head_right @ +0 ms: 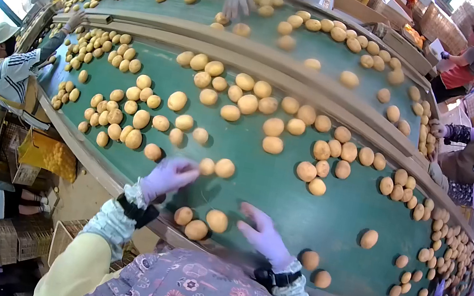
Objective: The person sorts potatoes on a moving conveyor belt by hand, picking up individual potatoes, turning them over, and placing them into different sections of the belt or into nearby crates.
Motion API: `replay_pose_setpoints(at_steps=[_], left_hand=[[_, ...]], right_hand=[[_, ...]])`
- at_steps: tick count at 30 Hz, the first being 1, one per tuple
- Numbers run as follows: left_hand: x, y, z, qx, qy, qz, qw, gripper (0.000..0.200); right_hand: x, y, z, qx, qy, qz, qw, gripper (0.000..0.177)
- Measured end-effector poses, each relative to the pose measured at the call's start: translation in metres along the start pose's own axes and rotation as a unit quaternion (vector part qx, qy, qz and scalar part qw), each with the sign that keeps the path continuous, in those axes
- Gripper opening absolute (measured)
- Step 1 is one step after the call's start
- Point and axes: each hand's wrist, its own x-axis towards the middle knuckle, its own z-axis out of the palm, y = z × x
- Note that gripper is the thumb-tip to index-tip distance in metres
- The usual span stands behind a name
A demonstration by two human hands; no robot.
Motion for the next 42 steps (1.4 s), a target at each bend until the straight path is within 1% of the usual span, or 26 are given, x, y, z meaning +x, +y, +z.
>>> replay_pose_setpoints(at_steps=[2,5,7,9,12,13,15,17,19,21,22,24,25,26,28,29,30,31,32,33,34,35,37,39,41,42], left_hand=[[0.068,-0.021,-0.011,0.149,0.188,0.305,0.922,0.041],[0.14,0.039,-0.041,0.187,0.262,0.31,0.895,0.056],[0.22,0.026,-0.047,0.221,0.304,0.303,0.876,0.076],[0.252,0.035,-0.049,0.332,0.164,0.081,0.925,0.096],[0.238,0.045,-0.029,0.397,0.138,0.096,0.902,0.103],[0.222,0.053,-0.034,0.424,0.1,0.121,0.892,0.101],[0.193,0.0,0.007,0.436,0.073,0.275,0.853,0.096],[0.137,-0.038,0.015,0.43,0.023,0.346,0.834,0.086],[0.099,-0.078,0.021,0.401,0.011,0.456,0.795,0.08],[0.049,-0.092,0.002,0.21,-0.01,0.457,0.864,0.072],[0.033,-0.096,-0.011,0.236,0.048,0.454,0.858,0.066],[0.021,-0.12,-0.052,0.21,0.089,0.355,0.907,0.057],[0.036,-0.168,-0.062,0.189,0.141,0.315,0.919,0.049],[0.033,-0.177,-0.095,0.294,0.125,0.337,0.886,0.037],[0.033,-0.19,-0.154,0.419,0.125,0.288,0.852,0.02],[0.039,-0.207,-0.184,0.475,0.152,0.233,0.835,0.017],[0.04,-0.21,-0.209,0.417,0.241,0.262,0.837,0.015],[0.055,-0.23,-0.244,0.425,0.229,0.225,0.846,0.015],[0.083,-0.277,-0.286,0.435,0.32,0.179,0.822,0.012],[0.086,-0.269,-0.321,0.482,0.331,0.193,0.788,0.01],[0.101,-0.274,-0.346,0.517,0.339,0.105,0.779,0.01],[0.12,-0.286,-0.371,0.464,0.349,0.052,0.812,0.013],[0.139,-0.229,-0.366,0.436,0.38,0.144,0.803,0.016],[0.158,-0.164,-0.334,0.356,0.34,0.27,0.827,0.017],[0.206,-0.147,-0.3,0.371,0.302,0.313,0.82,0.023],[0.213,-0.123,-0.285,0.446,0.247,0.223,0.831,0.027]], right_hand=[[-0.017,0.005,-0.006,0.017,0.049,0.027,0.998,0.065],[-0.041,0.014,-0.014,0.009,0.118,0.029,0.993,0.063],[-0.049,0.014,-0.018,-0.007,0.212,0.049,0.976,0.06],[-0.054,-0.003,-0.013,-0.004,0.349,0.041,0.936,0.057],[-0.057,0.016,-0.03,-0.177,0.505,0.018,0.845,0.064],[-0.061,0.053,-0.041,-0.173,0.508,0.021,0.844,0.064],[-0.066,0.103,-0.045,-0.338,0.475,0.059,0.81,0.071],[-0.039,0.081,-0.009,-0.389,0.461,0.069,0.794,0.08],[0.008,0.048,0.033,-0.127,0.46,0.021,0.879,0.087],[0.059,0.005,0.077,-0.123,0.367,0.03,0.922,0.09],[0.083,-0.006,0.097,-0.162,0.317,0.004,0.934,0.089],[0.124,-0.009,0.132,-0.223,0.229,-0.067,0.945,0.086],[0.141,-0.01,0.147,-0.242,0.193,-0.113,0.944,0.085],[0.153,-0.021,0.159,-0.239,0.201,-0.109,0.944,0.085],[0.168,-0.049,0.172,-0.149,0.012,-0.069,0.986,0.081],[0.169,-0.055,0.175,-0.148,0.018,-0.068,0.987,0.081],[0.169,-0.061,0.179,-0.141,0.008,-0.065,0.988,0.079],[0.168,-0.068,0.182,-0.135,-0.002,-0.062,0.989,0.076],[0.163,-0.083,0.182,-0.133,0.027,-0.032,0.99,0.068],[0.157,-0.079,0.179,-0.133,0.033,-0.03,0.99,0.068],[0.149,-0.071,0.172,-0.136,0.088,-0.035,0.986,0.065],[0.139,-0.062,0.165,-0.139,0.144,-0.039,0.979,0.062],[0.122,-0.043,0.155,-0.109,0.204,-0.032,0.972,0.059],[0.112,-0.038,0.154,0.032,0.29,0.017,0.956,0.059],[0.112,-0.026,0.165,0.042,0.325,0.029,0.944,0.056],[0.113,-0.022,0.173,-0.002,0.318,0.014,0.948,0.054]])
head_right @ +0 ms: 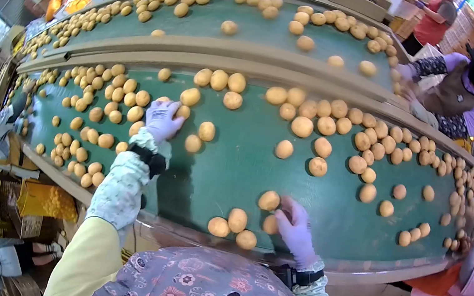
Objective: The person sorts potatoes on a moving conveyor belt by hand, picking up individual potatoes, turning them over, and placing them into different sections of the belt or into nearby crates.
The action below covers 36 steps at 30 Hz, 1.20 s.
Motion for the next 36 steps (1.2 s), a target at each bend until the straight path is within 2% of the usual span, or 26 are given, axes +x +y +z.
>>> replay_pose_setpoints(at_steps=[1,2,5,6,7,9,10,12,13,14,16,17,18,19,20,22,23,24,25,27,28,29,30,31,32,36], left_hand=[[0.014,0.021,-0.004,0.068,-0.104,-0.028,0.992,0.031],[0.019,0.028,0.019,0.08,-0.096,-0.017,0.992,0.033],[-0.004,0.054,0.034,0.031,-0.114,0.1,0.988,0.035],[-0.02,0.055,0.041,-0.054,-0.128,0.135,0.981,0.039],[-0.035,0.05,0.057,-0.14,-0.046,0.202,0.968,0.036],[-0.067,0.05,0.046,-0.169,-0.091,0.217,0.957,0.048],[-0.075,0.044,0.038,-0.213,-0.157,0.23,0.937,0.047],[-0.088,0.086,-0.051,-0.377,-0.373,0.055,0.846,0.048],[-0.096,0.082,-0.045,-0.389,-0.346,0.115,0.846,0.054],[-0.106,0.089,-0.051,-0.398,-0.296,0.162,0.853,0.061],[-0.133,0.138,-0.062,-0.411,-0.25,0.247,0.841,0.075],[-0.143,0.158,-0.065,-0.422,-0.256,0.295,0.818,0.084],[-0.152,0.178,-0.086,-0.336,-0.274,0.37,0.821,0.09],[-0.167,0.185,-0.091,-0.464,-0.346,0.342,0.74,0.091],[-0.178,0.192,-0.098,-0.487,-0.344,0.346,0.724,0.092],[-0.184,0.19,-0.091,-0.508,-0.35,0.36,0.7,0.093],[-0.181,0.178,-0.06,-0.43,-0.285,0.44,0.735,0.091],[-0.181,0.167,-0.042,-0.348,-0.212,0.51,0.758,0.089],[-0.184,0.161,-0.043,-0.351,-0.213,0.517,0.751,0.089],[-0.188,0.148,-0.05,-0.177,-0.172,0.627,0.739,0.08],[-0.194,0.137,-0.038,-0.219,-0.149,0.614,0.743,0.064],[-0.199,0.125,-0.043,-0.22,-0.15,0.617,0.74,0.064],[-0.201,0.114,-0.048,-0.227,-0.153,0.613,0.741,0.057],[-0.204,0.104,-0.052,-0.234,-0.154,0.607,0.744,0.05],[-0.208,0.092,-0.049,-0.252,-0.133,0.59,0.756,0.043],[-0.211,0.035,-0.059,-0.224,-0.2,0.552,0.778,0.037]], right_hand=[[-0.005,0.0,0.005,-0.039,-0.001,-0.026,0.999,0.053],[-0.011,-0.03,0.004,-0.202,-0.01,-0.127,0.971,0.052],[-0.032,-0.006,-0.007,-0.338,0.172,-0.13,0.916,0.066],[-0.041,-0.002,-0.015,-0.369,0.22,-0.065,0.901,0.069],[-0.046,0.002,-0.018,-0.391,0.267,0.005,0.881,0.073],[-0.058,0.03,-0.008,-0.392,0.219,0.072,0.89,0.085],[-0.066,0.021,0.014,-0.382,0.197,0.062,0.901,0.087],[-0.066,-0.007,0.068,-0.324,0.135,0.014,0.936,0.092],[-0.059,-0.008,0.094,-0.227,0.083,-0.024,0.97,0.091],[-0.055,-0.044,0.113,0.054,-0.032,0.048,0.997,0.087],[-0.046,-0.032,0.146,0.254,-0.001,-0.024,0.967,0.083],[-0.054,-0.048,0.148,0.38,0.0,0.028,0.925,0.082],[-0.056,-0.051,0.146,0.338,0.066,-0.012,0.939,0.077],[-0.061,-0.054,0.148,0.29,0.132,-0.049,0.947,0.073],[-0.078,-0.067,0.139,0.292,0.156,-0.052,0.942,0.073],[-0.122,-0.104,0.118,0.34,0.163,0.062,0.924,0.06],[-0.135,-0.081,0.107,0.097,0.285,-0.107,0.948,0.054],[-0.149,-0.06,0.096,-0.181,0.469,-0.186,0.844,0.05],[-0.192,-0.064,0.065,-0.325,0.499,-0.166,0.786,0.056],[-0.293,-0.084,-0.02,-0.603,0.522,-0.07,0.599,0.036],[-0.343,-0.108,-0.048,-0.479,0.597,0.11,0.635,0.044],[-0.392,-0.075,-0.075,-0.498,0.731,0.04,0.464,0.046],[-0.447,-0.023,-0.104,-0.491,0.77,0.179,0.366,0.057],[-0.475,-0.039,-0.096,-0.302,0.809,0.34,0.373,0.065],[-0.498,0.012,-0.103,-0.305,0.824,0.358,0.315,0.057],[-0.421,0.032,-0.043,-0.312,0.722,0.311,0.534,0.038]])
